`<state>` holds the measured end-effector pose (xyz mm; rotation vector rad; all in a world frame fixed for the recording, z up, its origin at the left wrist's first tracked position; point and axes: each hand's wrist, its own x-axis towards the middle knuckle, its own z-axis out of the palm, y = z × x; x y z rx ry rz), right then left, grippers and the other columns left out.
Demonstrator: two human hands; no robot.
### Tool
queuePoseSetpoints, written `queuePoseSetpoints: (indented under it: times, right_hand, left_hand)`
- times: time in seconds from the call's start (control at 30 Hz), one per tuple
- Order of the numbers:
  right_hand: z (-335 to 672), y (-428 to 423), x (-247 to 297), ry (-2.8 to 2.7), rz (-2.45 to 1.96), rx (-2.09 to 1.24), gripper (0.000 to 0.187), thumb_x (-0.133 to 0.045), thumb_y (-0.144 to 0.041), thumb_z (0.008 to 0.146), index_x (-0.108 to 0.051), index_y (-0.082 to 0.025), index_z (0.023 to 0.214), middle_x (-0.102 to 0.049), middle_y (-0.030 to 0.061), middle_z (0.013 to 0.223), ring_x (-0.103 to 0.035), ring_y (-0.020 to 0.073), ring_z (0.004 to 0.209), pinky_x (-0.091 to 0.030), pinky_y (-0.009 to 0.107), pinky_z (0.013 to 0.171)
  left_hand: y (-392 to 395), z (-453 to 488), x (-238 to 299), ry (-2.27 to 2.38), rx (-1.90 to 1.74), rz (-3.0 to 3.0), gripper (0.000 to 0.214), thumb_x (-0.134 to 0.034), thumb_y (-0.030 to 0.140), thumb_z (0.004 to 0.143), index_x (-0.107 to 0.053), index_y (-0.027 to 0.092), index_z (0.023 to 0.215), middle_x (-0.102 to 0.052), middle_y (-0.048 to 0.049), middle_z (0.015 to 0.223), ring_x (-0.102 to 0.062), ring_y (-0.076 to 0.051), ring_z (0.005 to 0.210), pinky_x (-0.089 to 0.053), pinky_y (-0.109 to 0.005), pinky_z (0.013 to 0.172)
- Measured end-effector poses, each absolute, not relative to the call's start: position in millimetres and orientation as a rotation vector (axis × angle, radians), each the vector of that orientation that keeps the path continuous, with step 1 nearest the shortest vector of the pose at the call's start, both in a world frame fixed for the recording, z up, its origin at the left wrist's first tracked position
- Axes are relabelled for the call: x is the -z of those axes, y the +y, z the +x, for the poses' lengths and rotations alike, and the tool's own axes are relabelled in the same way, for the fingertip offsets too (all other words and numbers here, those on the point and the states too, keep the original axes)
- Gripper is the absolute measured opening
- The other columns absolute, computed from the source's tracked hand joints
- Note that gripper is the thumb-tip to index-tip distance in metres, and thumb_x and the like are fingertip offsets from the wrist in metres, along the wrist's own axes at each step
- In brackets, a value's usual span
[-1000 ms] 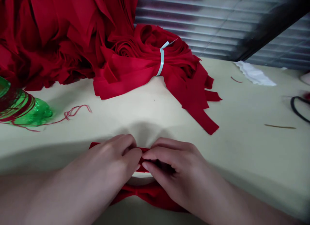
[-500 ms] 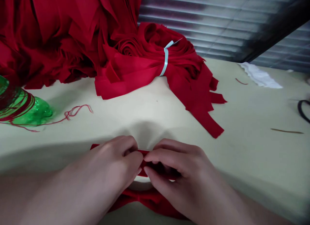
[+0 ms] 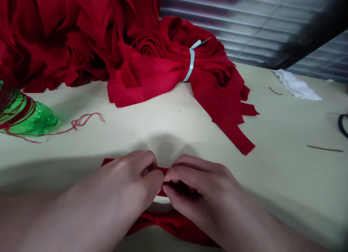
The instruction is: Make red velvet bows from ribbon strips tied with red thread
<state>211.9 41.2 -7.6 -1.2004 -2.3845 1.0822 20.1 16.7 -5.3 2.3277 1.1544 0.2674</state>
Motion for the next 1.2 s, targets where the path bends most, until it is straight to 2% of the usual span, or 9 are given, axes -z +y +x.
queuePoseSetpoints:
  times: [0.17, 0.53, 0.7, 0.93, 1.2]
  right_hand:
    - [213, 41, 9, -2.363, -1.200, -1.085, 0.015, -0.053, -0.014, 0.082, -0.064, -0.023, 0.077, -0.060, -0.0006, 0.075, -0.056, 0.0109, 0.064, -0.045, 0.023, 0.061]
    - [215, 44, 11, -2.397, -1.160, -1.081, 0.014, -0.053, -0.012, 0.080, -0.061, -0.023, 0.075, -0.058, -0.0026, 0.071, -0.052, 0.0098, 0.063, -0.039, 0.022, 0.056]
    - [214, 45, 11, -2.455, -1.154, -1.044, 0.012, -0.051, -0.016, 0.083, -0.059, -0.022, 0.076, -0.057, -0.0020, 0.075, -0.052, 0.0105, 0.065, -0.041, 0.023, 0.060]
    - [214, 42, 8, -2.499, -1.155, -0.992, 0.014, -0.048, -0.016, 0.084, -0.058, -0.021, 0.074, -0.056, -0.0005, 0.074, -0.052, 0.0110, 0.064, -0.041, 0.023, 0.059]
    - [214, 41, 8, -2.505, -1.173, -0.974, 0.014, -0.048, -0.018, 0.083, -0.058, -0.020, 0.074, -0.055, -0.0004, 0.074, -0.051, 0.0112, 0.063, -0.040, 0.024, 0.057]
  left_hand:
    - [18, 20, 4, 1.168, -0.188, 2.338, 0.024, -0.044, 0.009, 0.080, -0.062, 0.019, 0.091, -0.060, -0.0060, 0.088, -0.057, -0.019, 0.087, -0.051, -0.029, 0.076]
    - [22, 31, -2, 1.203, -0.146, 2.418, 0.023, -0.042, 0.009, 0.080, -0.062, 0.016, 0.087, -0.059, -0.0067, 0.084, -0.056, -0.017, 0.074, -0.048, -0.027, 0.065]
    - [20, 30, -3, 1.205, -0.138, 2.446, 0.024, -0.042, 0.010, 0.080, -0.062, 0.017, 0.089, -0.058, -0.0063, 0.082, -0.055, -0.017, 0.071, -0.047, -0.027, 0.063]
    - [22, 32, -4, 1.226, -0.040, 2.489, 0.018, -0.045, 0.008, 0.076, -0.061, 0.016, 0.075, -0.055, -0.0054, 0.074, -0.052, -0.017, 0.064, -0.045, -0.029, 0.056]
    - [23, 32, -5, 1.199, -0.021, 2.482, 0.017, -0.046, 0.005, 0.072, -0.059, 0.015, 0.073, -0.053, -0.0047, 0.072, -0.050, -0.017, 0.062, -0.044, -0.028, 0.054]
